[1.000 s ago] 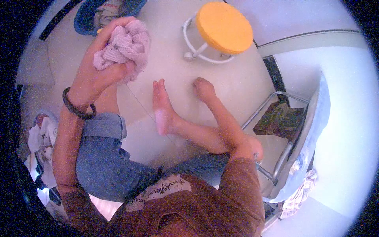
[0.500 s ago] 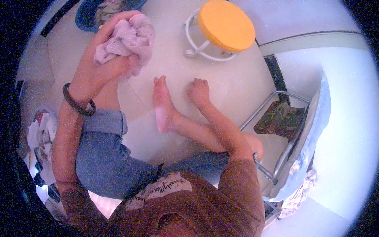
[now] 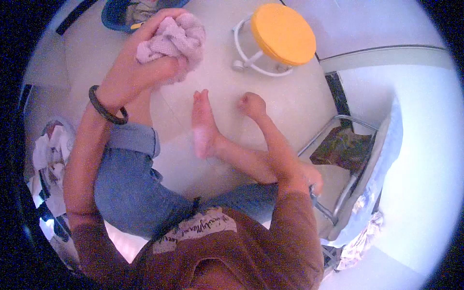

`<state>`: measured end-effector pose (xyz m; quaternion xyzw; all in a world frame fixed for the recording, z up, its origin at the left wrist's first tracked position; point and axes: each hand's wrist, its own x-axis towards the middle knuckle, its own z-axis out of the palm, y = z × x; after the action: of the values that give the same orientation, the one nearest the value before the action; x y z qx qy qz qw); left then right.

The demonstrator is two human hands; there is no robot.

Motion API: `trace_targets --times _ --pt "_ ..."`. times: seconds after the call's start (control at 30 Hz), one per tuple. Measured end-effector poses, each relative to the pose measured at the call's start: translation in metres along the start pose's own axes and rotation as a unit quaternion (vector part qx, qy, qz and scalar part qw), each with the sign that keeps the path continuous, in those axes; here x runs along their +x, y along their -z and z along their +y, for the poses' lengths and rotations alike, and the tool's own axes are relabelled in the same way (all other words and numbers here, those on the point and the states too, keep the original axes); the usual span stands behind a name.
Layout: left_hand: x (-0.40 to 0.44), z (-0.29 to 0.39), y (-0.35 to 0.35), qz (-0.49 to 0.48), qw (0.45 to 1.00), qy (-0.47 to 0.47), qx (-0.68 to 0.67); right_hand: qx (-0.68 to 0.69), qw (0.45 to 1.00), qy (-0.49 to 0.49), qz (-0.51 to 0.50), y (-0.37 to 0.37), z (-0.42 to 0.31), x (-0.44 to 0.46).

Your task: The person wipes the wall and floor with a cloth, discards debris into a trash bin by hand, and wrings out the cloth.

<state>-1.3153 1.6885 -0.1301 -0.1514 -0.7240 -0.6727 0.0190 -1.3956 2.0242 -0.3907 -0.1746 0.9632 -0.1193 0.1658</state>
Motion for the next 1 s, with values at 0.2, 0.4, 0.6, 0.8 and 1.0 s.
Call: trace_targets --times 0.2,0.4,0.6,0.8,1.0 --pt "0.004 0.018 0.005 -0.010 0.996 0.050 -0.071 0.237 0.969 -0.061 -0.024 0.020 0.031 -0.017" --pt "-0.008 -0.003 0.004 0.054 0.998 -0.017 -0.018 -0.048 0.998 -0.027 0.036 0.003 0.007 -0.022" --pt "-0.005 0.030 0.003 0.031 0.994 0.090 -0.048 -0.270 0.958 0.067 0.072 -0.006 -0.009 -0.021" --pt "-0.001 0.017 0.006 0.011 0.998 0.046 -0.031 -0.217 0.963 0.106 0.122 -0.023 -0.019 -0.019" --pt "-0.004 0.046 -0.006 0.002 0.998 0.054 0.031 -0.280 0.931 0.203 0.117 -0.016 -0.034 -0.007"
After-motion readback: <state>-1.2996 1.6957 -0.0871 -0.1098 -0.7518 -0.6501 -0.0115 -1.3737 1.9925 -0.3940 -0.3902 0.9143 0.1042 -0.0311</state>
